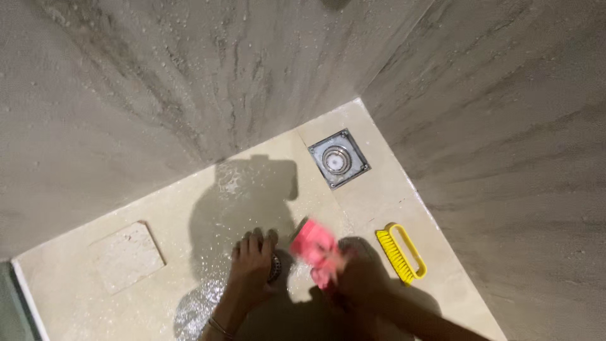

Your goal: The person scrubs the shower floor and drain using a sponge and brushes, then picks up and scrubs a loose floor tile before replacing it.

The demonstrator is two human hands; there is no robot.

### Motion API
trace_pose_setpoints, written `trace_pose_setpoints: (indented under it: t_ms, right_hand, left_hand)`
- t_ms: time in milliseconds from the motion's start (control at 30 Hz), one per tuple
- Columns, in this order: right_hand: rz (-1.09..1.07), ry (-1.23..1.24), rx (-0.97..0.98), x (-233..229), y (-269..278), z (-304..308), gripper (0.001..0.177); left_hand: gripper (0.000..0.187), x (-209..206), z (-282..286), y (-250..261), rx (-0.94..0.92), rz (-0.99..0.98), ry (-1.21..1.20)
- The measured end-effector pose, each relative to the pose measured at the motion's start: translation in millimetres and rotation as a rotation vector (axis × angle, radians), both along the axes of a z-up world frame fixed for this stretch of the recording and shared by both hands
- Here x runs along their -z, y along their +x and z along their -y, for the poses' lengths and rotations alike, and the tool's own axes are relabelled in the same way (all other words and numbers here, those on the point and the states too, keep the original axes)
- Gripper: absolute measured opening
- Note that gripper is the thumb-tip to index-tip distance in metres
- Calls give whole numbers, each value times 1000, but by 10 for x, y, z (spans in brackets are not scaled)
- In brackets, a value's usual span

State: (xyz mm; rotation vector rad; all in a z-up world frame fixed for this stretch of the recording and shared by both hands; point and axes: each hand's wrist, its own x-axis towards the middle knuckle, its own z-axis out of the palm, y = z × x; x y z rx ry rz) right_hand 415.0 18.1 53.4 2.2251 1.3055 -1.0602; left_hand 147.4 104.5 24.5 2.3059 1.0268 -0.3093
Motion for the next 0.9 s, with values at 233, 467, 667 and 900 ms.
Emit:
trace_pose_setpoints:
  t_ms: [233, 467, 667, 900]
  right_hand:
    - [51, 134, 125, -8, 379, -219, 68]
    - [-48, 154, 43, 237, 210, -20, 73]
    - [49, 195, 230, 187, 522, -134, 75]
    - [-35, 134, 45, 369, 181, 132, 70]
  left_hand:
    - [125, -127, -32, -146, -194, -159, -181]
    - [74, 213, -222, -388, -155, 5, 284]
    - [95, -376, -262, -433, -329, 270, 206]
    - [97, -530, -268, -412, -432, 384, 94]
